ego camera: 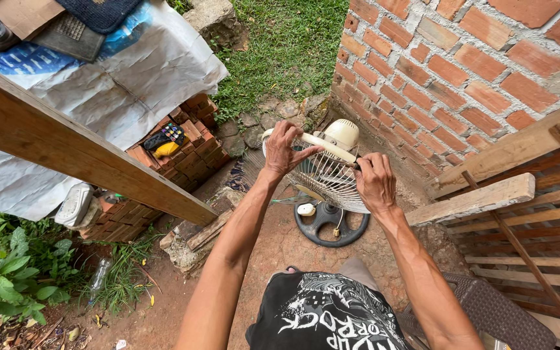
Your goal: The person works on a pedestal fan standing on dirt ground beside a brick wall. They unscrew and loosen the front grille fasteners by hand with a small tool, work around the grille rim, then lift the grille guard off the fan head and hold it up.
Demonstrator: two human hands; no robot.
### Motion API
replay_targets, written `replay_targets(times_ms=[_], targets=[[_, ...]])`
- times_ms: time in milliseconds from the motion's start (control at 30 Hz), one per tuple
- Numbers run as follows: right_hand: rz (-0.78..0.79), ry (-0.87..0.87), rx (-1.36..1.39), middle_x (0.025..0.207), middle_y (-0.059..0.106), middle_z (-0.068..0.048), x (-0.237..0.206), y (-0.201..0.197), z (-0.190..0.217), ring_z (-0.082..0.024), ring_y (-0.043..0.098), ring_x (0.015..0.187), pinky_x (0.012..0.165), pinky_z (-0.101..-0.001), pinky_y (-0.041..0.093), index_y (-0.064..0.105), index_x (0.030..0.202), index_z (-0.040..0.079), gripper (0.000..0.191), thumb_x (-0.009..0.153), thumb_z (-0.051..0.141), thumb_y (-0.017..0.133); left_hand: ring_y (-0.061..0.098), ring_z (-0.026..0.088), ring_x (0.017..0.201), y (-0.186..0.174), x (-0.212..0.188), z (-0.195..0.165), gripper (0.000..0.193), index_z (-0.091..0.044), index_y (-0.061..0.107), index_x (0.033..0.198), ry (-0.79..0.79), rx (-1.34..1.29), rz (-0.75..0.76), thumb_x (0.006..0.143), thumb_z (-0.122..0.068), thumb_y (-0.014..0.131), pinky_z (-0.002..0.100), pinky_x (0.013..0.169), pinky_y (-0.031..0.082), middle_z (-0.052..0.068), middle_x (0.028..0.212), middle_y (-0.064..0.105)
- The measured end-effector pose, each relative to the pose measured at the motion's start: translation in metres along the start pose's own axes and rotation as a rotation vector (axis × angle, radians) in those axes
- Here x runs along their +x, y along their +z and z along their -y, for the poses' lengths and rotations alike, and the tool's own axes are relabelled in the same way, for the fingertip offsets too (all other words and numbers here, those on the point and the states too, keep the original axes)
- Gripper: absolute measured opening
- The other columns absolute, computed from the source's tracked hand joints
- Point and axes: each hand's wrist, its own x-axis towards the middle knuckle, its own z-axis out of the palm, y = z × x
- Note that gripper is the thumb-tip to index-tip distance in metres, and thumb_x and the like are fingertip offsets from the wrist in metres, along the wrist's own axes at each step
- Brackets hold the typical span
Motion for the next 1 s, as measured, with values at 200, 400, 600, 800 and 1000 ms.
replay_targets(times_ms=[200, 400, 600, 800, 1000], targets=[[-0.049, -0.067, 0.001, 0.103, 0.059, -0.011, -0.002, 0.004, -0.001, -0.027, 0.059, 0.096, 0.078, -0.0382, 0.054, 0.068, 0.108, -0.001, 0.031, 0.08, -0.002, 0.08, 0.059, 0.025, 0.089, 0.001, 0.002, 0.001, 0.066, -0.005, 0.061, 0.089, -0.066, 0.022, -0.007, 0.069, -0.06, 0.091, 0.04, 0.072, 0.053, 0.008, 0.095, 0.055], [-0.05, -0.112, 0.039, 0.102, 0.058, -0.013, 0.001, -0.008, 0.008, -0.032, 0.058, 0.096, 0.077, -0.0437, 0.051, 0.066, 0.105, -0.001, 0.03, 0.078, -0.005, 0.078, 0.056, 0.031, 0.103, -0.005, -0.009, 0.012, 0.06, -0.005, 0.062, 0.105, -0.177, 0.06, 0.006, 0.084, -0.057, 0.084, 0.046, 0.09, 0.047, 0.01, 0.105, 0.056], [-0.094, -0.109, 0.034, 0.103, 0.059, -0.013, 0.008, -0.013, 0.011, -0.033, 0.059, 0.097, 0.079, -0.0445, 0.051, 0.065, 0.103, 0.0, 0.029, 0.077, -0.006, 0.076, 0.055, 0.031, 0.101, -0.008, -0.008, 0.024, 0.069, -0.005, 0.062, 0.106, -0.217, 0.056, 0.09, 0.081, -0.067, 0.078, 0.048, 0.086, 0.045, 0.012, 0.105, 0.055], [-0.172, -0.008, 0.046, 0.102, 0.058, -0.014, -0.012, -0.012, 0.006, -0.033, 0.058, 0.095, 0.077, -0.0443, 0.049, 0.066, 0.104, -0.001, 0.028, 0.081, 0.003, 0.08, 0.054, 0.032, 0.097, 0.0, -0.002, 0.035, 0.067, -0.003, 0.061, 0.099, -0.206, -0.008, 0.146, 0.078, -0.063, 0.082, 0.047, 0.085, 0.045, 0.015, 0.1, 0.053], [-0.187, 0.145, -0.034, 0.108, 0.061, -0.009, -0.044, -0.021, -0.01, -0.029, 0.06, 0.097, 0.077, -0.0388, 0.052, 0.069, 0.111, 0.002, 0.022, 0.09, 0.005, 0.077, 0.055, 0.032, 0.097, -0.002, -0.007, 0.049, 0.057, -0.002, 0.061, 0.102, -0.154, -0.134, 0.152, 0.085, -0.053, 0.082, 0.046, 0.084, 0.046, 0.014, 0.101, 0.053]])
